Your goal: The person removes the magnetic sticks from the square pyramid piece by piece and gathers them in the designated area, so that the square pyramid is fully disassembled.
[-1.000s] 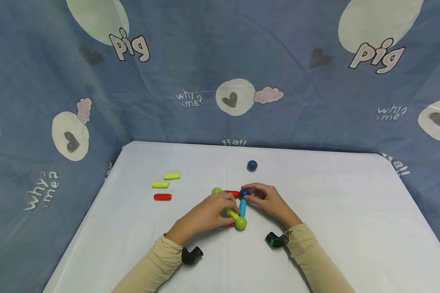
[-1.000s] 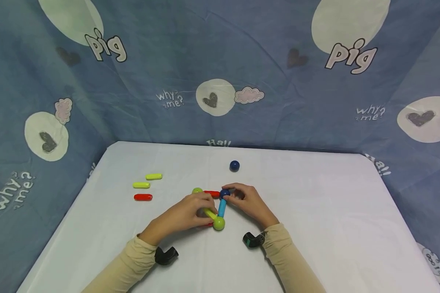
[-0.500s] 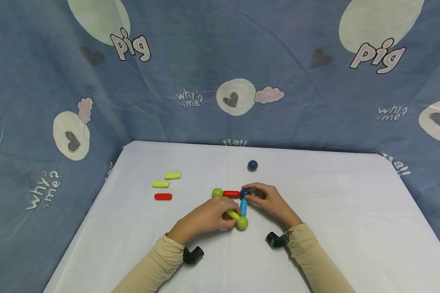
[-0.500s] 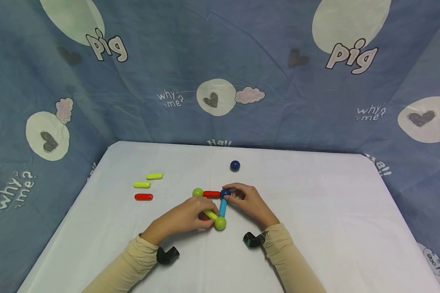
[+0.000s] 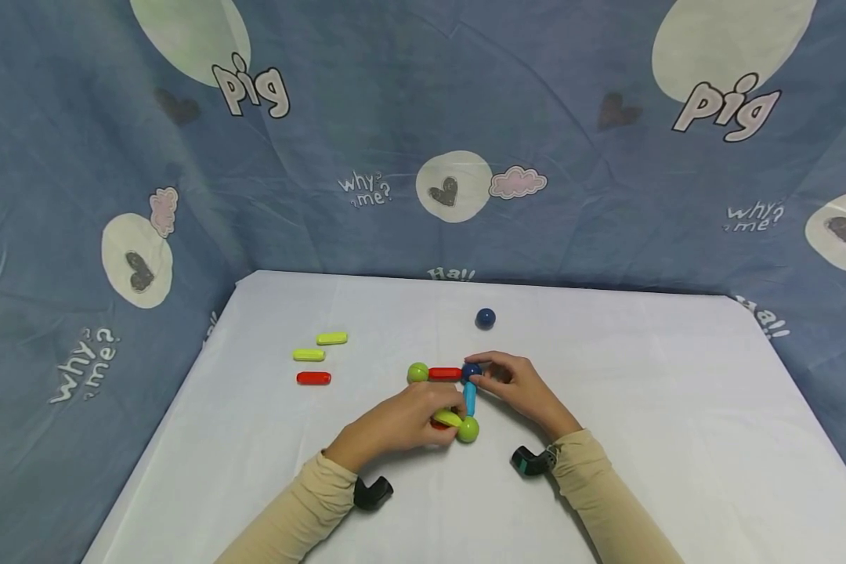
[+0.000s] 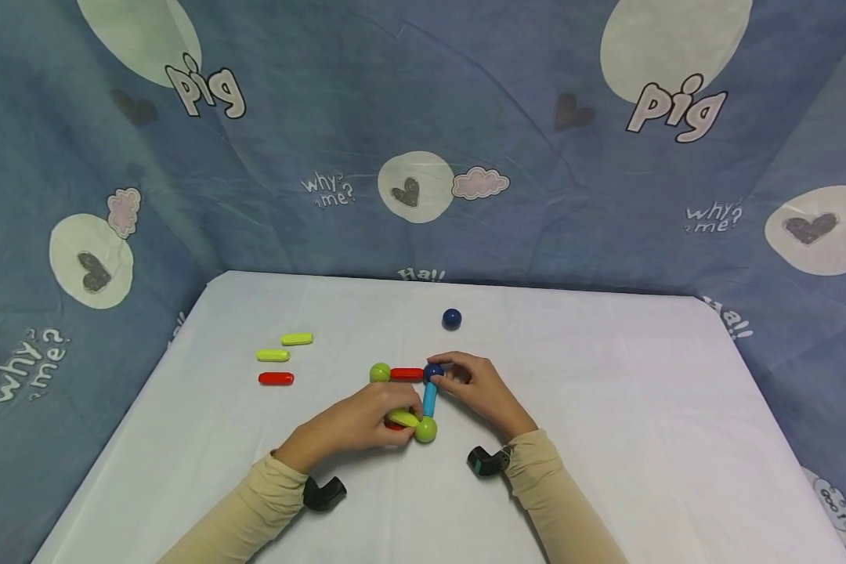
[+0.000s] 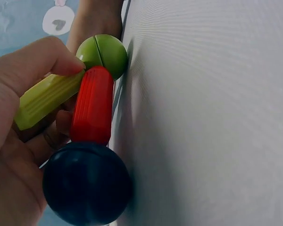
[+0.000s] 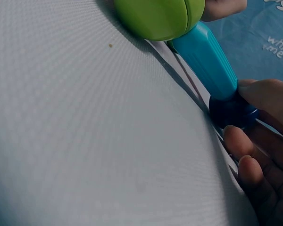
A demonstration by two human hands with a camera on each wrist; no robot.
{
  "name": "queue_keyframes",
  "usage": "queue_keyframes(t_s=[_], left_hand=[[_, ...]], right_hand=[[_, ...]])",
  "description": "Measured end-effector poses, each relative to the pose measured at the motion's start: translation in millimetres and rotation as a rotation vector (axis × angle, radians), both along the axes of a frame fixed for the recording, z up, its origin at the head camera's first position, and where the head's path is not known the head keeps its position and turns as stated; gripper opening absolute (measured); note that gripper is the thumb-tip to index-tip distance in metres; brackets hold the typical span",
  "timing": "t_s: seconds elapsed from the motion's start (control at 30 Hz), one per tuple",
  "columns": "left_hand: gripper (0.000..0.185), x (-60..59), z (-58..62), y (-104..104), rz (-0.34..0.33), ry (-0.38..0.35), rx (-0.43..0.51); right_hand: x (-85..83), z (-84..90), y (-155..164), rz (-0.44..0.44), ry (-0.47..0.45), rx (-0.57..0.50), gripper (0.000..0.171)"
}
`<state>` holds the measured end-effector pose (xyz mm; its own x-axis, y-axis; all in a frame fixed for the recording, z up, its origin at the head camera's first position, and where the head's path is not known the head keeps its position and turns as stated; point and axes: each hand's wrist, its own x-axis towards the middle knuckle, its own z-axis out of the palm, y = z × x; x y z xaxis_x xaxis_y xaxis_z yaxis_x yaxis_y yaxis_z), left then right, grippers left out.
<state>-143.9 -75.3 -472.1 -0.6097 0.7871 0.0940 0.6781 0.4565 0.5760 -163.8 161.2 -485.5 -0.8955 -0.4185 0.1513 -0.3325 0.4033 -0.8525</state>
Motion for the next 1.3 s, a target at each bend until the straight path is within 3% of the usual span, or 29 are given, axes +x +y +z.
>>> queue_keyframes(t_s=[0.33,0.77,1.0,1.17,1.3], left_hand=[[0.014,1.4,1.8,-0.2,-0.001,0.008,0.009],[0.014,1.0,1.9,-1.5,0.018,-0.033,0.004],[0.01,0.0,7.0,-5.3,0.073,-0.032,0.021],[0.017,-3.2,10.7,-12.3,0.125,-0.015,0.038],[0.023,-7.1,14.5,-19.1,0.174,-0.059,0.054]], right_hand=[[-13.7,-29.4,4.6,-0.004,0.008,0.03,0.034],[-14.7,-32.7,8.5,0.011,0.027,0.002,0.033],[-14.6,-32.9,9.0,0.015,0.026,0.006,0.033],[-14.8,-33.6,9.6,0.014,0.024,0.001,0.033],[-14.2,-33.3,10.1,0.006,0.017,0.007,0.034]])
